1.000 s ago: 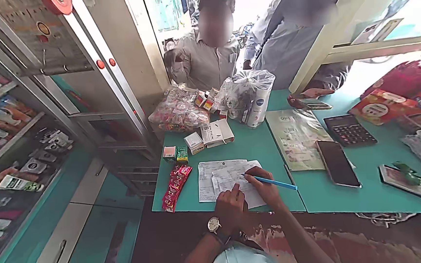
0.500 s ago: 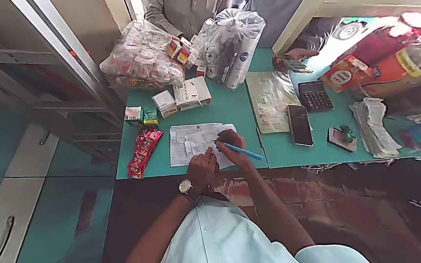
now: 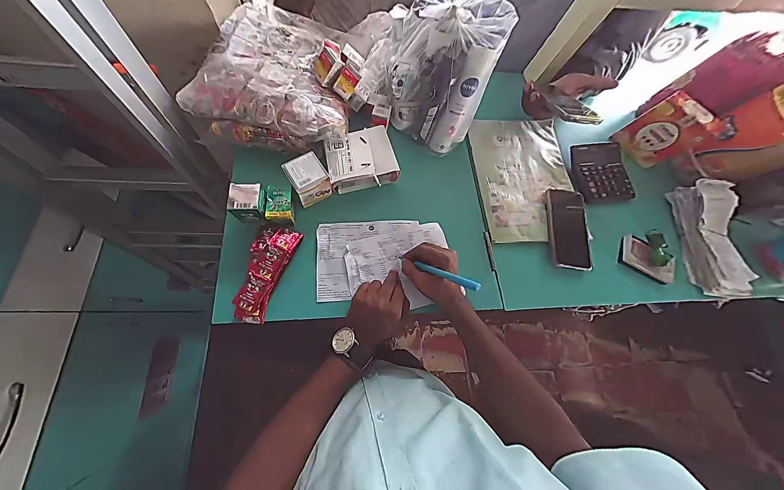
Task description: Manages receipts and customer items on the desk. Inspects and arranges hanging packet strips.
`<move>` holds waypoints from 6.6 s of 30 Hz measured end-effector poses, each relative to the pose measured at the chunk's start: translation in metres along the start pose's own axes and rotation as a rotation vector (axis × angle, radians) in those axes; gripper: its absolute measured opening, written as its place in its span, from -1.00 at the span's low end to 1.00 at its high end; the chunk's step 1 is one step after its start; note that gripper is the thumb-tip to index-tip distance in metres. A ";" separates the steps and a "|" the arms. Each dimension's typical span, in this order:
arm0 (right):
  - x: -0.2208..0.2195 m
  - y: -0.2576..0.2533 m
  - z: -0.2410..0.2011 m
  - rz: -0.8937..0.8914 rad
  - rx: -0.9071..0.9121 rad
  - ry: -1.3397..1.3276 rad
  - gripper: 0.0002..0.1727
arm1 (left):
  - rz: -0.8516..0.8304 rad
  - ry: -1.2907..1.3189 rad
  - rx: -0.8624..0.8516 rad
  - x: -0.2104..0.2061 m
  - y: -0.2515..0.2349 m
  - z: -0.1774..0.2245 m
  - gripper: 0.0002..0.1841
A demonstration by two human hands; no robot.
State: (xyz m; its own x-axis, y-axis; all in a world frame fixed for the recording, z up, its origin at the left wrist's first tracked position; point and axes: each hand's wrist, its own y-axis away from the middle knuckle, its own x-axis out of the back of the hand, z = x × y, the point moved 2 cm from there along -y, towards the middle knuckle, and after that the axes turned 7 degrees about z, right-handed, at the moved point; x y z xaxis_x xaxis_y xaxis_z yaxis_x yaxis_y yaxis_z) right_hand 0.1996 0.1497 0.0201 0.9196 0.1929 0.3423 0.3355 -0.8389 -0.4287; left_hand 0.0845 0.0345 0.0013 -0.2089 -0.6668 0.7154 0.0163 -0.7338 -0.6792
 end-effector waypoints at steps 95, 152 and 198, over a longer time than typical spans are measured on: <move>0.002 0.003 0.001 -0.076 -0.042 -0.035 -0.90 | 0.042 0.019 -0.018 -0.002 0.004 -0.002 -0.72; 0.046 -0.038 -0.024 -0.485 -0.449 0.398 -0.46 | -0.042 0.085 0.092 0.006 -0.004 0.004 -0.75; -0.061 -0.318 -0.073 -0.372 0.068 0.541 -0.52 | -0.124 0.013 0.156 0.034 -0.002 -0.068 -0.63</move>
State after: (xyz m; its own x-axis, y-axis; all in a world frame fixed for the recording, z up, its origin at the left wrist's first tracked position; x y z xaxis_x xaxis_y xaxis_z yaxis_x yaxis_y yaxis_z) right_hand 0.0222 0.3676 0.1969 0.5136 0.1658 0.8419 0.6393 -0.7283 -0.2466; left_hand 0.0111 0.0222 0.0154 -0.2311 -0.5692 0.7890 0.1409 -0.8220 -0.5518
